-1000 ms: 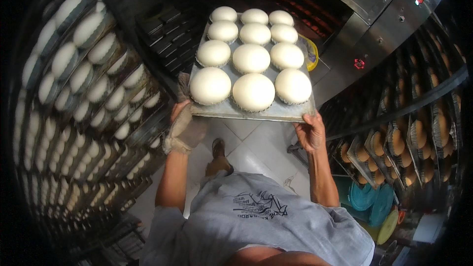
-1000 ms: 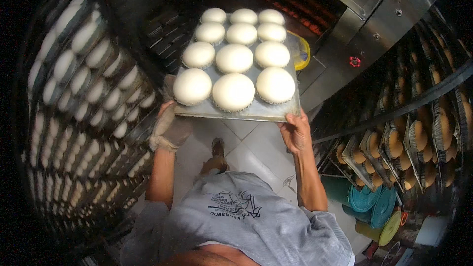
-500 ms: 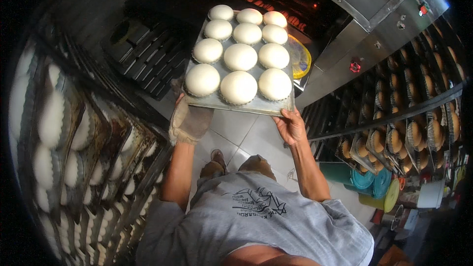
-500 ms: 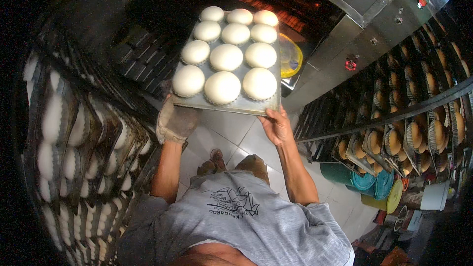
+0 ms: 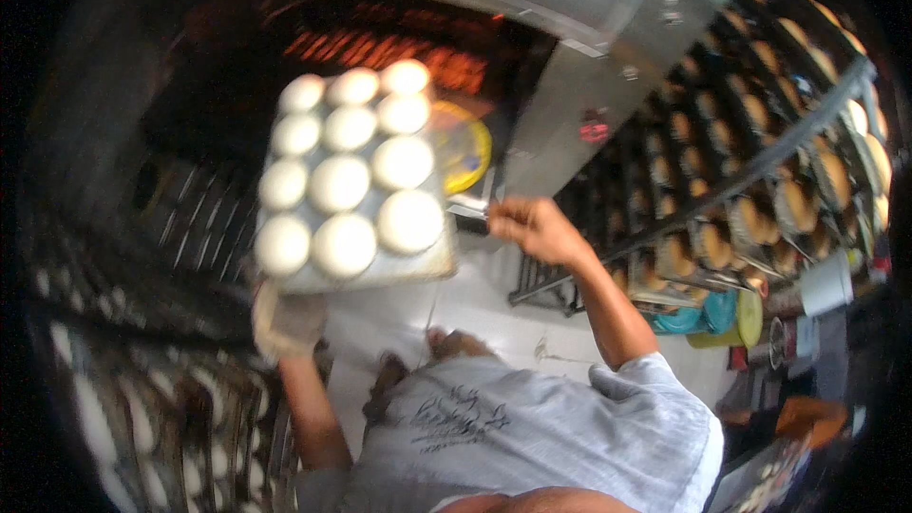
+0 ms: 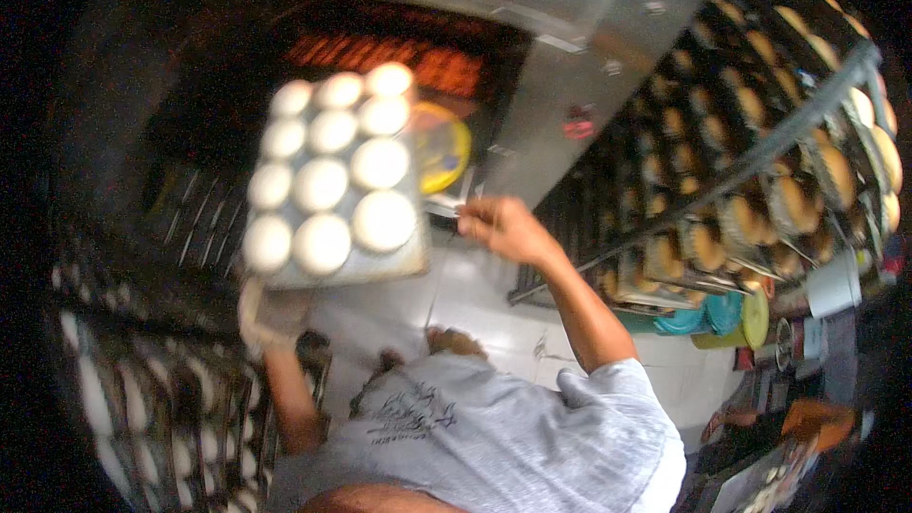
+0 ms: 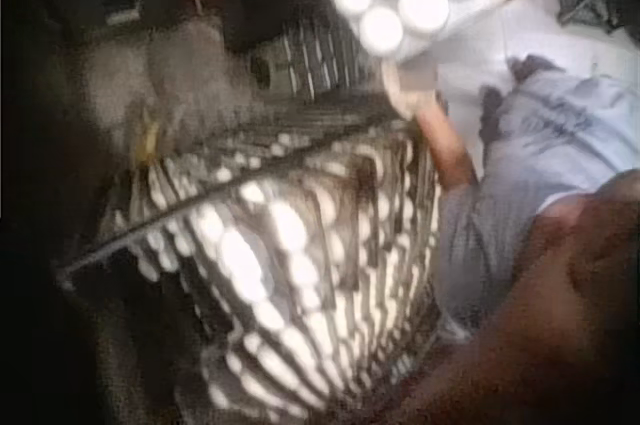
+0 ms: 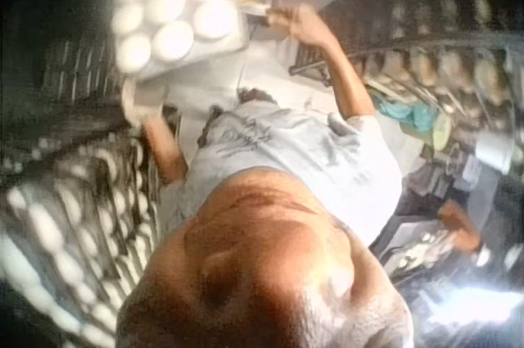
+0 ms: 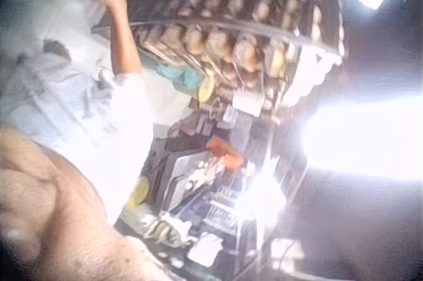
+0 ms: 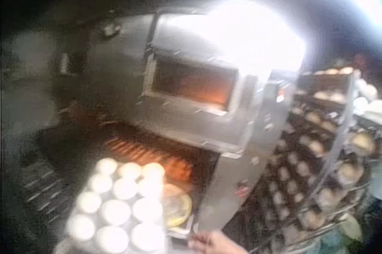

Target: The person places trays of dough into an oven and removes trays of baked bread by hand using a cloth and a yellow pot holder.

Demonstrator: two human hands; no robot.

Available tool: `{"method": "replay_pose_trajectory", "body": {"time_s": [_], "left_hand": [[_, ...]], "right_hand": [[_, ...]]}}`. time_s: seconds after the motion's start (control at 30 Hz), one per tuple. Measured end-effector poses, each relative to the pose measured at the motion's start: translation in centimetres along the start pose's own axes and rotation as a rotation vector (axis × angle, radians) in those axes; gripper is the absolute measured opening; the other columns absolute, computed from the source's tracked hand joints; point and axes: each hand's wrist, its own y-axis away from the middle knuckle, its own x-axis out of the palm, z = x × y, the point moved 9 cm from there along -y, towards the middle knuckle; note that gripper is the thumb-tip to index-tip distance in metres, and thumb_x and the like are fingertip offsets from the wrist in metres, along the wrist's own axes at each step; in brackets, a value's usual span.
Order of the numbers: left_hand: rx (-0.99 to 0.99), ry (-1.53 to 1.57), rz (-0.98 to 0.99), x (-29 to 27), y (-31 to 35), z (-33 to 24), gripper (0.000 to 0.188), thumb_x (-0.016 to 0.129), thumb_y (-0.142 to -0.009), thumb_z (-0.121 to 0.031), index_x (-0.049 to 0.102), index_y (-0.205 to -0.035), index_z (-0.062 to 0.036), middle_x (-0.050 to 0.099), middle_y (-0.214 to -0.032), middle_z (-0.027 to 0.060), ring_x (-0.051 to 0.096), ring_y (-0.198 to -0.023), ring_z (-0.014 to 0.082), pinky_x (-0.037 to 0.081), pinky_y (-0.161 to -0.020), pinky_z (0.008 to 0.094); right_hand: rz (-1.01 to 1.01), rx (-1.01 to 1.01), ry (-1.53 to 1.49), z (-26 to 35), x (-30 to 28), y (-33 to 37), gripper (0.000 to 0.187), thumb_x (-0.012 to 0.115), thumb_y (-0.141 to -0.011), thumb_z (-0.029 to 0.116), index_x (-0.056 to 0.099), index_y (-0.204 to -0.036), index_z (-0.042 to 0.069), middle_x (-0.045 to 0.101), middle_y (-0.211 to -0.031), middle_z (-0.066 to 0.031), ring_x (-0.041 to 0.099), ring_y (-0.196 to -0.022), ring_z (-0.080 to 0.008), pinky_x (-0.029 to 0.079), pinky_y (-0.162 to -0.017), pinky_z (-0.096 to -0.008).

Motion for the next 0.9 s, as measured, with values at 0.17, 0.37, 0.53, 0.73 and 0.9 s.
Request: {"method": "replay_pose_trajectory", "body": {"time_s": [0.17, 0.37, 0.53, 0.73, 0.9], "left_hand": [[-0.172, 0.261, 0.016, 6.7, 2.5, -1.6, 0.050, 0.071, -0.079, -0.023, 0.056, -0.119, 0.0039, 0.064, -0.116, 0.0145, 0.061, -0.105, 0.0249, 0.050, -0.090, 0.0352], [0.669, -1.211, 0.064, 11.9, 4.3, -6.5, 0.038, 0.071, -0.078, -0.025, 0.064, -0.100, 0.0044, 0.069, -0.098, 0.0173, 0.066, -0.092, 0.0308, 0.051, -0.080, 0.0387], [0.636, -1.114, 0.025, 9.5, 3.7, -6.0, 0.037, 0.072, -0.077, -0.023, 0.064, -0.101, 0.0032, 0.069, -0.095, 0.0179, 0.066, -0.090, 0.0336, 0.051, -0.080, 0.0395], [0.601, -0.906, -0.014, 5.5, 2.3, -4.3, 0.043, 0.075, -0.076, -0.023, 0.063, -0.108, 0.0043, 0.068, -0.104, 0.0175, 0.064, -0.098, 0.0296, 0.049, -0.087, 0.0384], [0.436, -0.621, -0.081, 3.3, 2.0, -3.8, 0.046, 0.078, -0.074, -0.025, 0.064, -0.108, 0.0021, 0.068, -0.104, 0.0129, 0.064, -0.099, 0.0254, 0.049, -0.089, 0.0389]], "right_hand": [[-1.033, -0.448, 0.419, 10.3, -27.4, 1.5, 0.020, 0.065, -0.090, 0.012, 0.067, -0.106, -0.002, 0.068, -0.093, -0.0073, 0.063, -0.087, -0.0117, 0.050, -0.079, -0.0264], [-1.333, -0.535, 1.239, 18.2, -43.0, 2.3, 0.028, 0.063, -0.090, 0.017, 0.063, -0.117, 0.008, 0.066, -0.104, -0.0150, 0.067, -0.089, -0.0291, 0.052, -0.082, -0.0362], [-1.311, -0.303, 0.887, 17.9, -46.9, 2.2, 0.024, 0.070, -0.088, 0.021, 0.066, -0.104, 0.004, 0.071, -0.092, -0.0096, 0.069, -0.081, -0.0184, 0.053, -0.073, -0.0296], [-1.239, -0.314, 0.383, 12.4, -51.4, 0.6, 0.022, 0.077, -0.084, 0.019, 0.070, -0.094, 0.000, 0.069, -0.079, -0.0030, 0.064, -0.069, -0.0076, 0.052, -0.063, -0.0208], [-1.141, -0.304, 0.043, 7.9, -56.7, -0.4, 0.030, 0.076, -0.084, 0.017, 0.067, -0.106, -0.002, 0.071, -0.092, -0.0101, 0.070, -0.081, -0.0177, 0.058, -0.075, -0.0277]]}}
